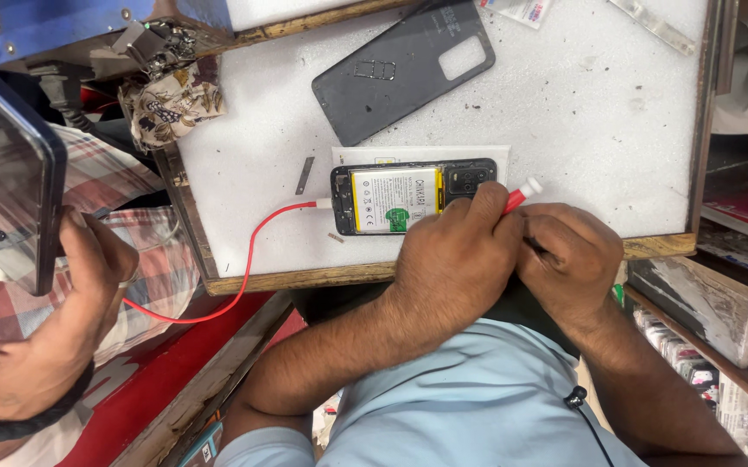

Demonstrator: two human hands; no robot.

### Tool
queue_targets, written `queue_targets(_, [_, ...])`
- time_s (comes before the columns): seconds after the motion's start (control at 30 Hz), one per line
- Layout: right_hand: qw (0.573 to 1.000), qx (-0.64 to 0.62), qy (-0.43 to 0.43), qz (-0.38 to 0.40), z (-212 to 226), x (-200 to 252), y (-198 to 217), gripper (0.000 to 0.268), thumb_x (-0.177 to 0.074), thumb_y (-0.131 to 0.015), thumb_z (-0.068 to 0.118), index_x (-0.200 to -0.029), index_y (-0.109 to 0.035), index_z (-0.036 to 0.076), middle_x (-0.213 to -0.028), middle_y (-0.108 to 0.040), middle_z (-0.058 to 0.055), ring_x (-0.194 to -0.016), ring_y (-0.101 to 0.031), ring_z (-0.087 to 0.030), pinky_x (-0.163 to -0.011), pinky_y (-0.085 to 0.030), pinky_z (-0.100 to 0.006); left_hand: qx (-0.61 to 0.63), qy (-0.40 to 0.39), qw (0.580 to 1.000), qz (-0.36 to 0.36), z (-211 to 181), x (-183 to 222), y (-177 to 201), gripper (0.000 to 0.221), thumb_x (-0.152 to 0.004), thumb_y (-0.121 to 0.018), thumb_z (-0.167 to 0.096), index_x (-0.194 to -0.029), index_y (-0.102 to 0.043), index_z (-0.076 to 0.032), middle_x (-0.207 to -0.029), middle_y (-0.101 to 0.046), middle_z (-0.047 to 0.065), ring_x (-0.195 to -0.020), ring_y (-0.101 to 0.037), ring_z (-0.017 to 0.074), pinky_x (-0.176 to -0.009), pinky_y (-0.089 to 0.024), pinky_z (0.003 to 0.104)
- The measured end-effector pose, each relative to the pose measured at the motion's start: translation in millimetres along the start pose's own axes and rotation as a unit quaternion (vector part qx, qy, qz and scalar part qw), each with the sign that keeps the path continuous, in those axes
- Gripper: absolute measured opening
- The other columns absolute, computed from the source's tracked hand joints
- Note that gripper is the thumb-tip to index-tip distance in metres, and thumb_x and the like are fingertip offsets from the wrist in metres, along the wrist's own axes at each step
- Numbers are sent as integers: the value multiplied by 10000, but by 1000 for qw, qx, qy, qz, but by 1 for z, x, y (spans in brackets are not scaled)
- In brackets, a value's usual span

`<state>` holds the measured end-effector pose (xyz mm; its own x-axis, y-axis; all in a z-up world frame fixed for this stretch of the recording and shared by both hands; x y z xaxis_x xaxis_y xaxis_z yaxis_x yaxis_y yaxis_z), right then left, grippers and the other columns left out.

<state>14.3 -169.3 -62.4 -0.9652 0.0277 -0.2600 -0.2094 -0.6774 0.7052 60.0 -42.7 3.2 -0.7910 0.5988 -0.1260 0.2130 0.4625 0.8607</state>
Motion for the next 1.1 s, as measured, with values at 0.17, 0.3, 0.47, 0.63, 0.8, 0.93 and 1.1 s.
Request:
queue_targets(0.17, [999, -33, 26, -2, 4, -2, 4, 112, -861, -820, 32, -864, -708, 36, -933, -750, -65, -811, -720, -190, -637, -552, -285, 99, -7, 993, -60, 9, 0, 3, 202, -818, -741, -129, -955, -636, -24, -993, -538, 136, -760, -633, 230, -596, -553, 376])
queue_targets(0.3, [995, -94, 15, -4, 8, -5, 8, 104, -897, -840, 43, -916, -739, 55, -977, -767, -60, -880, -751, -167, -703, -594, -263, 118, -4, 983, -138, 17, 15, 22, 154, -803, -705, -132, -899, -632, -36, -1007, -570, 182, -701, -593, 248, -589, -525, 389])
queue_targets(0.47, [992, -128, -4, 3, 10, -12, 8, 96, -930, -840, 65, -969, -752, 71, -1019, -776, -67, -966, -775, -164, -802, -634, -262, 208, 52, 966, -144, 48, 49, 53, 267, -941, -596, 15, -1207, -602, -3, -1097, -573, 242, -821, -659, 271, -652, -582, 317])
queue_targets(0.63, [991, -127, -28, 25, 12, -13, 4, 101, -941, -834, 63, -1008, -760, 74, -1044, -779, -81, -988, -777, -170, -818, -638, -263, 281, -39, 938, -201, 51, 64, 61, 754, -1085, -623, 80, -1649, -250, -253, -1237, -654, 182, -1069, -744, 267, -927, -690, 333])
queue_targets(0.8, [989, -141, -36, 36, 14, -16, 4, 122, -926, -836, 45, -1005, -745, 62, -1049, -770, -82, -996, -775, -176, -814, -635, -262, 300, -75, 927, -211, 36, 55, 32, 930, -1022, -755, 1, -1638, -103, -241, -1179, -685, 214, -1055, -772, 298, -860, -684, 347])
queue_targets(0.93, [987, -141, -63, 45, 12, -17, 9, 133, -896, -808, 4, -1008, -747, 42, -1061, -771, -99, -980, -775, -185, -758, -613, -257, 309, -82, 924, -209, 31, 39, 17, 767, -1015, -764, -15, -1559, -249, -175, -1134, -702, 185, -1047, -778, 294, -830, -690, 337])
queue_targets(1.1, [986, -149, -55, 46, 12, -20, 10, 121, -909, -799, 11, -1010, -744, 47, -1060, -772, -95, -973, -776, -180, -756, -615, -255, 293, -77, 930, -207, 30, 29, 15, 744, -1033, -756, -20, -1530, -224, -170, -1139, -706, 166, -1059, -775, 271, -843, -690, 323])
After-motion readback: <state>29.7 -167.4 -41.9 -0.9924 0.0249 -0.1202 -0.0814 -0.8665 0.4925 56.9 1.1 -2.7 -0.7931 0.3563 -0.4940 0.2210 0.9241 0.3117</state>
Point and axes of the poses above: each hand's wrist, its own x-axis away from the middle knuckle, its own y-axis out of the back of the hand, z = x × y, the point moved 7 cm from there along -x, towards the middle knuckle
